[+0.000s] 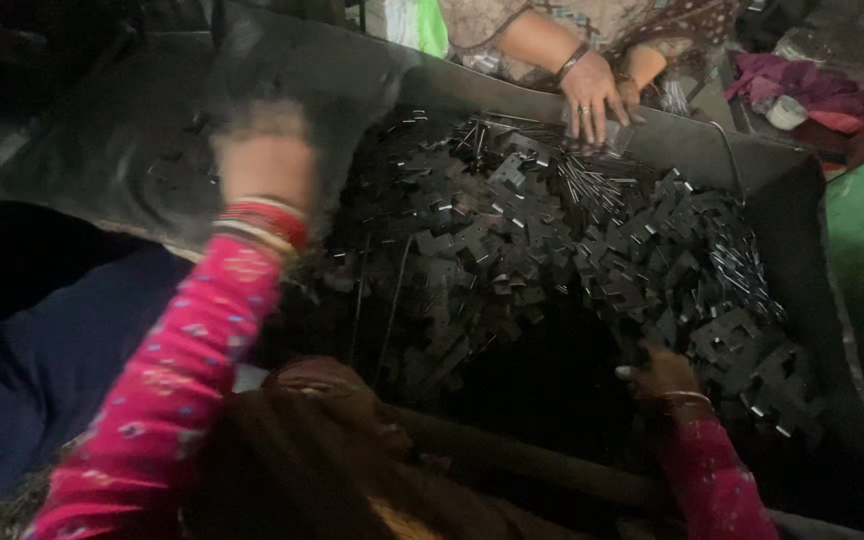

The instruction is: The person sorts through a bin of black metal pieces by hand, picking them up, turning them over, and placing some back into the pile while setting others aside.

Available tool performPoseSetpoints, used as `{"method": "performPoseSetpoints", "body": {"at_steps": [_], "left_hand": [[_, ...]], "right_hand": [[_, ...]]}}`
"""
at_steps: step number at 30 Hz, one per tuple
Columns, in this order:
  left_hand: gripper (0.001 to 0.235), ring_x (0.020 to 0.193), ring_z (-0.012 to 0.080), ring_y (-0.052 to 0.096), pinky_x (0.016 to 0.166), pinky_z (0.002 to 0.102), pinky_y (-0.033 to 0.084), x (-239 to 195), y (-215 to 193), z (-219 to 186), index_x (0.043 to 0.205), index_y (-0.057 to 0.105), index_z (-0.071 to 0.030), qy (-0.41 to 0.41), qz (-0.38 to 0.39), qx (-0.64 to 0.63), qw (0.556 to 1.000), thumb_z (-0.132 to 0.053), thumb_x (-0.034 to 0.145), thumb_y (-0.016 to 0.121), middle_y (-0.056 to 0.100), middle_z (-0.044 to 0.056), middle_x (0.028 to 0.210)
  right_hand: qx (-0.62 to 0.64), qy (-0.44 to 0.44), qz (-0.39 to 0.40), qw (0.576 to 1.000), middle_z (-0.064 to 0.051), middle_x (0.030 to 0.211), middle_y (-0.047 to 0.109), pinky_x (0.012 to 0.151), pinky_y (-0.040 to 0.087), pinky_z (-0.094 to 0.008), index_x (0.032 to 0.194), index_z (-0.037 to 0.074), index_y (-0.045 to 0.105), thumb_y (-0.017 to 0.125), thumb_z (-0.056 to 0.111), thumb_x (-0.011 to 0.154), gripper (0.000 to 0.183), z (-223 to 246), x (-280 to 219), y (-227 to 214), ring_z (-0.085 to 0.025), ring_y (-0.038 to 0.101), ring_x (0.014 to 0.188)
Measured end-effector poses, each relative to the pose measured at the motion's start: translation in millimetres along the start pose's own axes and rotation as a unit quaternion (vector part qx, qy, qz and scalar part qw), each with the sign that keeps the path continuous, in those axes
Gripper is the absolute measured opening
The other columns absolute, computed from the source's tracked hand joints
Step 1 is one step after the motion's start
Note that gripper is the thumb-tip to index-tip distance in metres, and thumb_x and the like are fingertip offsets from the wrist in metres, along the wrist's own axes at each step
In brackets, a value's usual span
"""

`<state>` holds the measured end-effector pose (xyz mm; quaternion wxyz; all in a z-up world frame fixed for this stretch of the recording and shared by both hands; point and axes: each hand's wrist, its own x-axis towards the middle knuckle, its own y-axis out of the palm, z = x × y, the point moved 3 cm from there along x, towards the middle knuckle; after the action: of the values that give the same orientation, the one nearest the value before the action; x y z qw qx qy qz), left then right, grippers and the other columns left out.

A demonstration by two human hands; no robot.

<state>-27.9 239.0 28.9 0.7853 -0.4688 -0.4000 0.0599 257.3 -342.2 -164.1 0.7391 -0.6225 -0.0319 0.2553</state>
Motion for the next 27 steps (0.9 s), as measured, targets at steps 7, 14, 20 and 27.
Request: {"method": "performPoseSetpoints", "body": {"at_steps": [7, 14, 20, 27], "left_hand": [[0.016, 0.091, 0.0341, 0.075, 0.079, 0.048, 0.058, -48.4, -61.7, -187.3, 0.09, 0.08, -0.015, 0.204, 0.242, -0.273, 0.909, -0.026, 0.09, 0.068, 0.077, 0.016, 0.094], [0.019, 0.098, 0.0291, 0.076, 0.078, 0.045, 0.061, -151.4, -3.5, -249.2, 0.101, 0.081, -0.012, 0.232, 0.442, -0.166, 0.85, -0.024, 0.096, 0.067, 0.079, 0.011, 0.104], [0.025, 0.101, 0.0313, 0.073, 0.076, 0.047, 0.058, -178.8, 55.9, -240.9, 0.105, 0.083, -0.014, 0.244, 0.47, -0.129, 0.839, -0.029, 0.098, 0.063, 0.077, 0.012, 0.104], [0.025, 0.089, 0.0299, 0.073, 0.079, 0.047, 0.061, -124.8, -19.7, -216.2, 0.114, 0.076, -0.009, 0.243, 0.497, -0.159, 0.818, -0.024, 0.098, 0.064, 0.077, 0.016, 0.103]], "right_hand": [[0.686, -0.085, -0.046, 0.721, -0.022, 0.095, 0.076, 0.067, 0.06, -0.042, 0.115, -0.001, 0.066, 0.063, 0.044, 0.097, 0.049, 26.1, -86.6, -51.3, -0.035, 0.073, 0.078], [0.762, -0.167, -0.233, 0.581, -0.005, 0.131, 0.065, 0.093, 0.058, -0.043, 0.14, 0.013, 0.062, 0.068, 0.019, 0.098, 0.042, 26.1, -148.6, -103.8, -0.019, 0.063, 0.111], [0.781, -0.091, -0.049, 0.616, -0.015, 0.106, 0.075, 0.086, 0.06, -0.045, 0.119, 0.009, 0.063, 0.07, 0.02, 0.083, 0.039, 64.7, -127.1, -64.0, -0.03, 0.074, 0.093], [0.04, -0.283, 0.119, 0.951, -0.019, 0.111, 0.073, 0.086, 0.055, -0.048, 0.115, 0.009, 0.073, 0.073, 0.033, 0.087, 0.036, 139.4, -70.7, 54.3, -0.038, 0.069, 0.102]]}}
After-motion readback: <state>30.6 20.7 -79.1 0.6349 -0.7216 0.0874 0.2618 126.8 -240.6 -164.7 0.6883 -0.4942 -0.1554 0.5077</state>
